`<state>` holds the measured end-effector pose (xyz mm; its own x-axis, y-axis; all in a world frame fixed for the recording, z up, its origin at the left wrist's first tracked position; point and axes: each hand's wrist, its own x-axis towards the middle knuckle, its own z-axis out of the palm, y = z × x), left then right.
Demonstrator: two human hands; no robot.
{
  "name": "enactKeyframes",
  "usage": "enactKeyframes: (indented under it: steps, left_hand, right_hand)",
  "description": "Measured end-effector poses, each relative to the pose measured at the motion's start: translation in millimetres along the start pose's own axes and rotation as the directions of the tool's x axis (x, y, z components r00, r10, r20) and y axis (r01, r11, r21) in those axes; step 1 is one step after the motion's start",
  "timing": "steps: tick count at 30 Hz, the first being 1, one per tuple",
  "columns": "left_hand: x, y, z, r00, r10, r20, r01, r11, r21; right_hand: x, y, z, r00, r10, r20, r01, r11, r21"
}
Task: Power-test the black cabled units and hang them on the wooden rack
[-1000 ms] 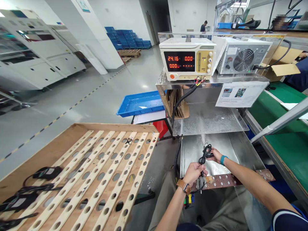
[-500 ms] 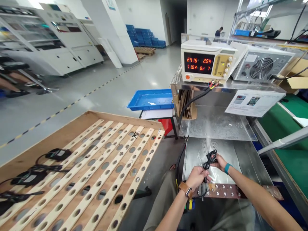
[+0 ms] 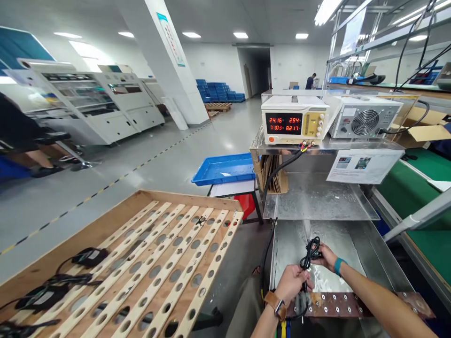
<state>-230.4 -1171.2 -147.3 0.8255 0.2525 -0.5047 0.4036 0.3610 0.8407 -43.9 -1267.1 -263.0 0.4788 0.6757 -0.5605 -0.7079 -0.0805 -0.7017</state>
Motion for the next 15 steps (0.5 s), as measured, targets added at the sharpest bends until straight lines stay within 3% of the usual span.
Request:
enactKeyframes:
  steps: [7, 15]
  left_hand:
    - [-7, 13, 3.8, 0.999, -0.037, -0.02, 0.038, 0.998, 0.039]
    - [-1, 5, 5.9, 0.996, -0.024, -0.09, 0.026, 1.0, 0.017]
  right_hand:
    - [-10, -12, 5, 1.0, -0.001, -0.006, 0.001, 1.0, 0.01]
    - [-11, -14, 4, 0.998, 0.047, -0.048, -0.047, 0.999, -0.003]
